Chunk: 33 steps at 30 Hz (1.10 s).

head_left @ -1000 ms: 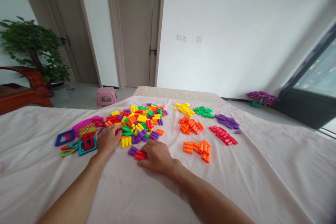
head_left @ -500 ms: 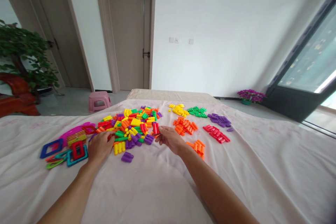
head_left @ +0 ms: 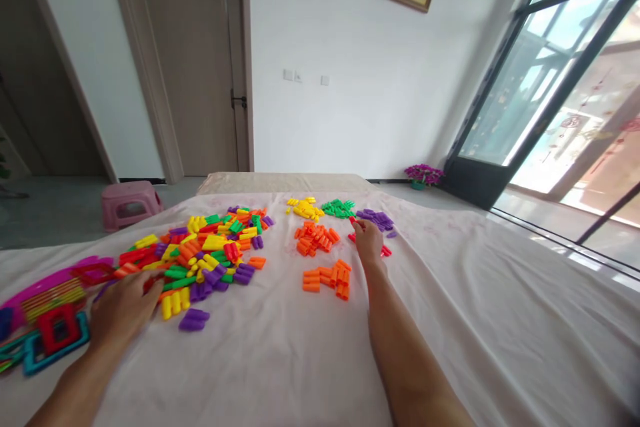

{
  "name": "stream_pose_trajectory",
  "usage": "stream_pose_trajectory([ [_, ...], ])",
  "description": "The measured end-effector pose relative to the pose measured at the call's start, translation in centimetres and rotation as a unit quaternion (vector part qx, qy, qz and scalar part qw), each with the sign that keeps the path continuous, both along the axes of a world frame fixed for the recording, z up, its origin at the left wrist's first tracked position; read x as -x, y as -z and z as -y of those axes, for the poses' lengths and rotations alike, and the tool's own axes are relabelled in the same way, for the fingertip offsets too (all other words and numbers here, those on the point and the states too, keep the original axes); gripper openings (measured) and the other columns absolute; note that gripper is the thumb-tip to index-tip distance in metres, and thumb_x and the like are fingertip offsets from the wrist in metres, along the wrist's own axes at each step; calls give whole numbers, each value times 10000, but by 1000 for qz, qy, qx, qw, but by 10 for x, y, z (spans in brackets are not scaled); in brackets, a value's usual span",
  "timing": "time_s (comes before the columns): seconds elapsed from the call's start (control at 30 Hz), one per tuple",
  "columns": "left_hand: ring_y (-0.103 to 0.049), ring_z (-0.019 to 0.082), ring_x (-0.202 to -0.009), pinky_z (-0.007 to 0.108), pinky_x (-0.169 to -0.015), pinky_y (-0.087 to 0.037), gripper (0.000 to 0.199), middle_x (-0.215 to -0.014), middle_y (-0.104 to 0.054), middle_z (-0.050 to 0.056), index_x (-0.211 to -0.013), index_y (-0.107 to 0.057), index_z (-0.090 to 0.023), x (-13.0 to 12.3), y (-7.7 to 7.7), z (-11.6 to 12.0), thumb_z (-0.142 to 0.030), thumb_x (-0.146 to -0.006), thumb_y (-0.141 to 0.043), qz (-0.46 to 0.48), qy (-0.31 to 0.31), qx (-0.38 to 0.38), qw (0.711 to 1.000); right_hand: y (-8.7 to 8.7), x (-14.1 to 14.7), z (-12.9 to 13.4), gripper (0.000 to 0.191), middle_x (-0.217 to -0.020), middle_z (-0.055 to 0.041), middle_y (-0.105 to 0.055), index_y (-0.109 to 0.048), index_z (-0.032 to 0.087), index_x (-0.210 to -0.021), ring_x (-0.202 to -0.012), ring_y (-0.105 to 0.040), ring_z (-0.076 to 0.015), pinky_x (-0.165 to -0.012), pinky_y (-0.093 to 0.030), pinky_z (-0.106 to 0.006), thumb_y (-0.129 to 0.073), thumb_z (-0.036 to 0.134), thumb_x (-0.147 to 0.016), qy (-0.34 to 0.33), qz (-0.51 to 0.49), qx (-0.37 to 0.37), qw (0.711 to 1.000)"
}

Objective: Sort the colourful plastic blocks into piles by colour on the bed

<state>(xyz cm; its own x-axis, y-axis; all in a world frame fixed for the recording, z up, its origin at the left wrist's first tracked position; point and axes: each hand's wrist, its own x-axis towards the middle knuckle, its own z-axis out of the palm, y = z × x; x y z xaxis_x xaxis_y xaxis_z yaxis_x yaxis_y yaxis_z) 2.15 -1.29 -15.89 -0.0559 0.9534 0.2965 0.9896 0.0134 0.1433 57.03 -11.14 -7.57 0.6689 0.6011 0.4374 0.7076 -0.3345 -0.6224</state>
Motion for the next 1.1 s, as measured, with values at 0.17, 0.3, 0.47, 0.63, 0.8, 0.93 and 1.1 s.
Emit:
stream_pose_trajectory([
  [0.17,-679,285,-1137,426,-962,-536,462,-1251,-786,9,-1210,-703,-321,2,2,-2,-510,-1014,-330,5,7,-2,1000,20,-26,14,376,-1236,-184,-716,-774,122,-1189,-1078,-653,-280,-905,-471,-354,-516,282,-968,104,-7,3,995],
  [0.3,-681,315,-1162,462,-998,-526,430,-1278,-778,70,-1202,-746,-273,-1,-4,3,-444,-1004,-405,25,16,-13,999,27,-28,19,426,-1277,-149,-713,-764,157,-1263,-1127,-638,-275,-946,-465,-358,-495,211,-937,130,-1,28,991],
  [0.47,-679,333,-1184,465,-1013,-509,476,-1278,-766,144,-1217,-783,-208,-9,-18,15,-409,-1009,-405,62,39,-18,997,21,-16,6,441,-1218,-134,-725,-801,190,-1163,-1137,-605,-298,-998,-448,-415,-458,157,-888,114,78,-64,988],
  [0.63,-679,329,-1184,461,-1013,-506,455,-1277,-768,127,-1230,-786,-212,-15,-23,19,-385,-992,-440,75,23,-16,997,5,35,-21,381,-1051,-122,-741,-806,191,-1022,-1042,-635,-283,-953,-495,-412,-457,127,-882,-57,126,-172,975],
  [0.8,-675,334,-1208,466,-1033,-497,450,-1297,-762,119,-1235,-784,-218,-15,-23,20,-381,-990,-444,79,26,-17,996,0,134,-22,332,-1093,-87,-742,-778,233,-1086,-1074,-669,-242,-975,-531,-373,-510,113,-932,-307,110,-103,940],
  [0.93,-675,330,-1215,460,-1034,-496,451,-1303,-760,115,-1239,-786,-227,-15,-24,21,-387,-989,-445,77,20,-15,997,8,200,-6,266,-1256,-113,-702,-748,227,-1244,-1150,-641,-260,-1005,-525,-395,-602,284,-1029,-406,157,45,899],
  [1.1,-670,328,-1218,455,-1020,-503,462,-1308,-759,107,-1248,-783,-229,-15,-24,20,-383,-992,-430,79,29,-17,996,14,235,0,321,-1408,-120,-638,-707,228,-1294,-1225,-590,-297,-992,-517,-424,-614,408,-1045,-400,212,154,878],
])
